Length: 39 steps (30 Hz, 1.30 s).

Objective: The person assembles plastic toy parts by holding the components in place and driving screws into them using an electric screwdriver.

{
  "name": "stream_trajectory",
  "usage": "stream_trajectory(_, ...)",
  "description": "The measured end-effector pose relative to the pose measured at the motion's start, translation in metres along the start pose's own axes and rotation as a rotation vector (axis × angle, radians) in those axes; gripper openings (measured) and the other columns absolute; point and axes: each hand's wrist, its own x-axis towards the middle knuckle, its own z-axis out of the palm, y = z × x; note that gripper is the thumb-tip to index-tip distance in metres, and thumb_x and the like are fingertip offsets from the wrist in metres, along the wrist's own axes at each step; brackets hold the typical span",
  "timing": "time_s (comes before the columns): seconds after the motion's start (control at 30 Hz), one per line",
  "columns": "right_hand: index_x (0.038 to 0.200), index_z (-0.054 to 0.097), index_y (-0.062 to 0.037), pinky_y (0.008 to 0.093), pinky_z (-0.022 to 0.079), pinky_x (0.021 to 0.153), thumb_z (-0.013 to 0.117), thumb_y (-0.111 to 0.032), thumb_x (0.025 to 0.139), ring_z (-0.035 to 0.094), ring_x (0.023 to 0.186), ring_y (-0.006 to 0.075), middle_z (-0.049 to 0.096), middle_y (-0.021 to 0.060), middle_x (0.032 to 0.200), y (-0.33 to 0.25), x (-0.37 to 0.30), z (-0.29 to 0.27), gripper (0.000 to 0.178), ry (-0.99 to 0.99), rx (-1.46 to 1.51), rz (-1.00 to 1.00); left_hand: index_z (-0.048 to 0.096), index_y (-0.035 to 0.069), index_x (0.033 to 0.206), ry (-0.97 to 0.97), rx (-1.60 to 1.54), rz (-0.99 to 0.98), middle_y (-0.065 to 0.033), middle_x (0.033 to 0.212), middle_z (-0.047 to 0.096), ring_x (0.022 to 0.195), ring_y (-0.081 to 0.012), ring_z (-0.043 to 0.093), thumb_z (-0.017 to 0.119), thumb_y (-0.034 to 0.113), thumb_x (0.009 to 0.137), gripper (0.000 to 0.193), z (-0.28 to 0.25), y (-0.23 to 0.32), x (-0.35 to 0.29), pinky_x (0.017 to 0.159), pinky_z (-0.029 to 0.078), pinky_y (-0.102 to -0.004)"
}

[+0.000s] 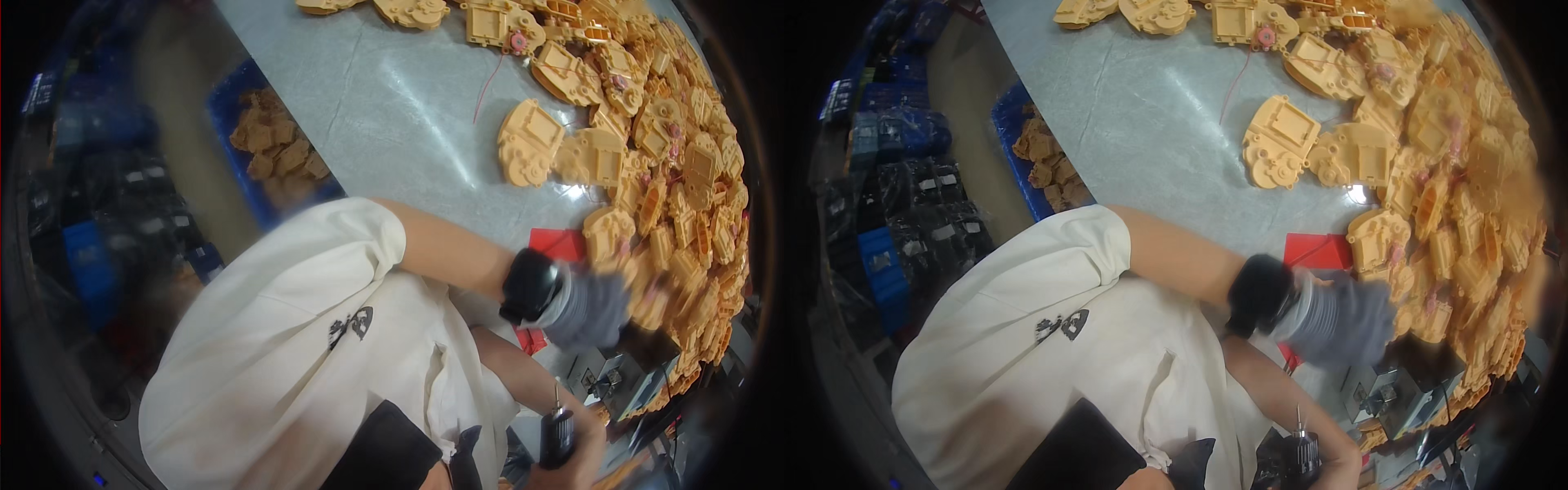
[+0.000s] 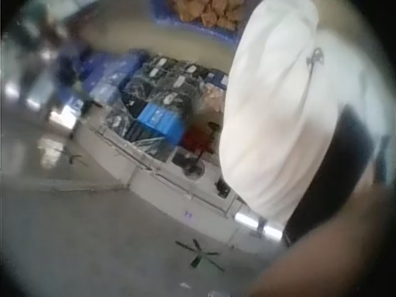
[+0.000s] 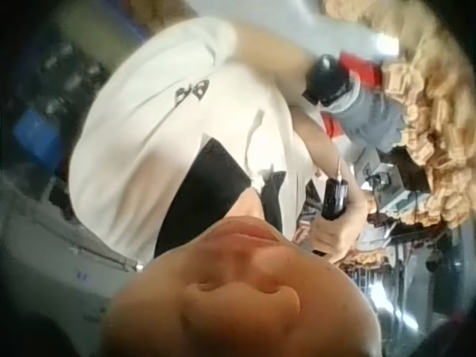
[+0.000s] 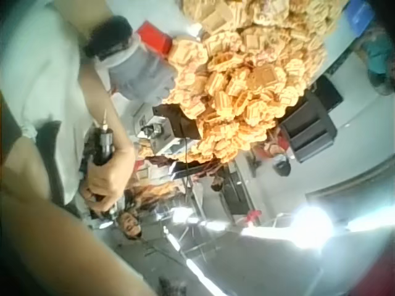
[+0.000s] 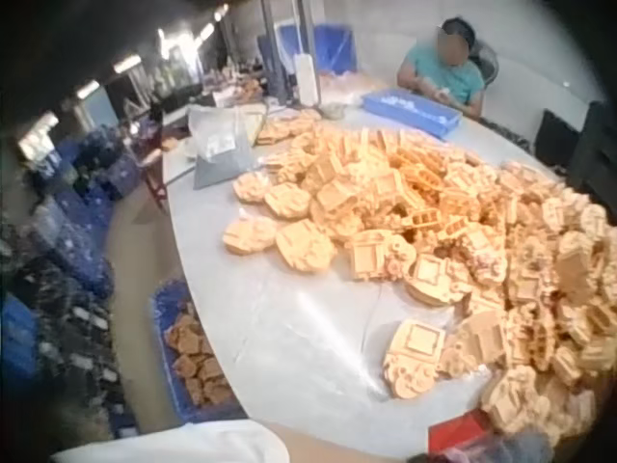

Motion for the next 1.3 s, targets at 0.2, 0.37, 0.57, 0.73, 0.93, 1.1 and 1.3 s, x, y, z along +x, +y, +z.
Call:
stream_trajectory(0.2, 0.07, 0.039, -0.0115, 0.0277, 0.041, 0.043, 0.05, -0.013, 0.081, 0.05, 0.047, 0.013, 0.047, 0.0018, 0.056, 0.01, 0.021, -0.007, 0.016, -0.129, 0.284, 0.217, 0.061, 0.001, 0.101, -0.055, 0.323, -0.338, -0.0132, 0.103, 0.056, 0.104, -0.0223, 0.049, 0.059, 0.033, 0.069, 0.045, 0.06, 0.025, 0.006, 0.088, 0.035, -0.0381)
stream_trajectory(0.37, 0.061, 0.042, -0.0101, 0.0293, 0.037, 0.042, 0.052, -0.014, 0.081, 0.047, 0.046, 0.014, 0.042, 0.0008, 0.055, 0.002, 0.02, -0.003, 0.022, -0.187, 0.244, 0.282, 0.057, 0.006, 0.091, 0.457, 0.256, -0.118, -0.01, 0.095, 0.05, 0.093, -0.0251, 0.048, 0.059, 0.036, 0.066, 0.04, 0.069, 0.017, -0.001, 0.083, 0.035, -0.0377)
stream_trajectory(0.57, 0.06, 0.048, -0.0078, 0.0299, 0.04, 0.044, 0.051, -0.011, 0.082, 0.047, 0.046, 0.0152, 0.044, 0.0023, 0.056, 0.049, 0.001, -0.016, 0.022, -0.23, 0.112, 0.1, 0.054, 0.004, 0.102, 0.3, -0.112, -0.062, -0.0145, 0.106, 0.049, 0.098, -0.0317, 0.047, 0.067, 0.04, 0.063, 0.054, 0.029, -0.001, -0.052, 0.088, 0.037, -0.0422)
stream_trajectory(0.73, 0.063, 0.049, -0.0083, 0.0295, 0.039, 0.043, 0.051, -0.012, 0.082, 0.047, 0.046, 0.0148, 0.044, 0.0018, 0.056, 0.048, 0.001, -0.025, 0.02, -0.271, 0.067, 0.059, 0.054, 0.006, 0.112, 0.409, -0.228, 0.039, -0.0218, 0.122, 0.046, 0.112, -0.0392, 0.044, 0.069, 0.041, 0.064, 0.061, 0.028, -0.011, -0.06, 0.095, 0.036, -0.0483)
stream_trajectory(0.93, 0.067, 0.05, -0.0089, 0.029, 0.038, 0.043, 0.052, -0.013, 0.083, 0.046, 0.046, 0.0142, 0.043, 0.0011, 0.056, 0.044, -0.003, -0.04, 0.017, -0.302, 0.047, 0.057, 0.057, 0.003, 0.109, 0.432, -0.374, 0.078, -0.0239, 0.13, 0.043, 0.119, -0.0429, 0.04, 0.065, 0.033, 0.073, 0.048, 0.035, -0.011, -0.066, 0.098, 0.036, -0.0506)
stream_trajectory(1.1, 0.069, 0.052, -0.0093, 0.0286, 0.037, 0.043, 0.053, -0.014, 0.084, 0.046, 0.045, 0.0138, 0.043, 0.0006, 0.056, 0.04, -0.006, -0.044, 0.015, -0.297, 0.045, 0.065, 0.057, 0.003, 0.109, 0.46, -0.461, 0.009, -0.0242, 0.131, 0.042, 0.122, -0.0418, 0.039, 0.061, 0.029, 0.078, 0.041, 0.038, -0.01, -0.073, 0.1, 0.036, -0.0482)
stream_trajectory(1.3, 0.073, 0.053, -0.0099, 0.0282, 0.036, 0.042, 0.054, -0.016, 0.084, 0.045, 0.045, 0.0133, 0.043, 0.0, 0.056, 0.032, -0.01, -0.042, 0.013, -0.263, 0.059, 0.087, 0.056, 0.004, 0.11, 0.488, -0.48, 0.034, -0.0238, 0.129, 0.043, 0.121, -0.0419, 0.039, 0.061, 0.03, 0.081, 0.039, 0.046, -0.012, -0.071, 0.099, 0.036, -0.0484)
